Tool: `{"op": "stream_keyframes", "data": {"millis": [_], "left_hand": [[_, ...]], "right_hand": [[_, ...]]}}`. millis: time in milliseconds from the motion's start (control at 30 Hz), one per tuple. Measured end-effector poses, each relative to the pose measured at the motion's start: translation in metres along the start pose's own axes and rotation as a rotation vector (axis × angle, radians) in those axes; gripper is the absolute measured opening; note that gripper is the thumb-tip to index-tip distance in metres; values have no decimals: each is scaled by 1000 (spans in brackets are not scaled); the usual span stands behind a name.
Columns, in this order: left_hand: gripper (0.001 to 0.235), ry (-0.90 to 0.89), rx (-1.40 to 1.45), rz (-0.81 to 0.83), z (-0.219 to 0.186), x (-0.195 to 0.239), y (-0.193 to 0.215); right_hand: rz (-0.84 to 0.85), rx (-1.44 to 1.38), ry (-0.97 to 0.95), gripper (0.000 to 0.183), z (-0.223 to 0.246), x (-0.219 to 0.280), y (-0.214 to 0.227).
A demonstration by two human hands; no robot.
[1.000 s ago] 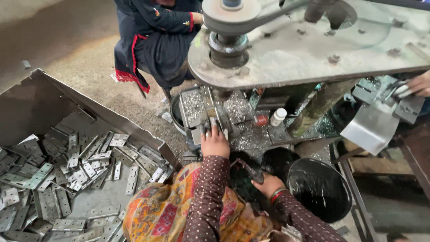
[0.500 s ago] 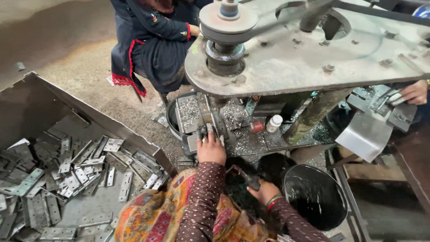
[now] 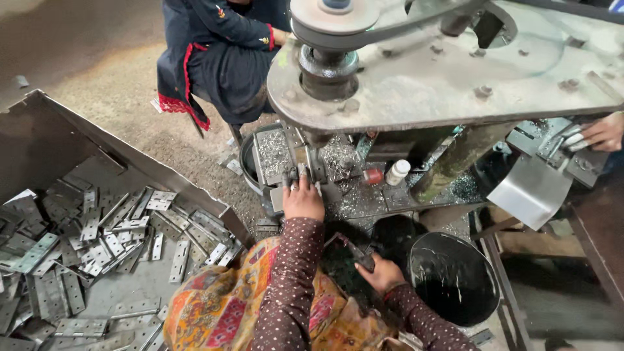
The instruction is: The person places metal plates one by one onto a fabrication machine, aligns them under a moving drill bit, and then moves the processed plates to a large metal bin.
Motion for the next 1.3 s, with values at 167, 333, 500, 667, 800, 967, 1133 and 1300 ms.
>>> {"op": "stream_keyframes", "data": {"millis": [167, 333, 500, 667, 800, 967, 1133, 1300], "left_hand": [[30, -47, 5, -49, 1, -2, -3], [30, -46, 13, -87, 0, 1, -5], [31, -24, -1, -20, -2, 4, 1], [37, 25, 32, 87, -1, -15, 4], [36, 105, -65, 273, -1, -29, 16], [35, 67, -44, 167, -4, -27, 21], [28, 14, 59, 23, 4, -21, 13], [26, -36, 19, -7, 12, -28, 4]], "right_hand": [[227, 246, -53, 69, 4, -18, 46], [176, 194, -51, 64, 5, -12, 35], [-166, 91, 61, 68, -1, -7, -12], [289, 221, -47, 80, 4, -15, 46], [134, 331, 77, 67, 18, -21, 73], [-81, 93, 69, 59, 12, 1, 13], [-70, 45, 75, 58, -3, -2, -7], [145, 216, -2, 67, 4, -22, 47]]}}
Point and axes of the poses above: each hand's wrist, its own x-axis away from the middle knuckle, its own y-axis out of the back of the hand, z = x × y, the point moved 3 cm from there along -x, towards the middle knuckle, and after that the axes turned 14 degrees about x, right-handed, at the moved point
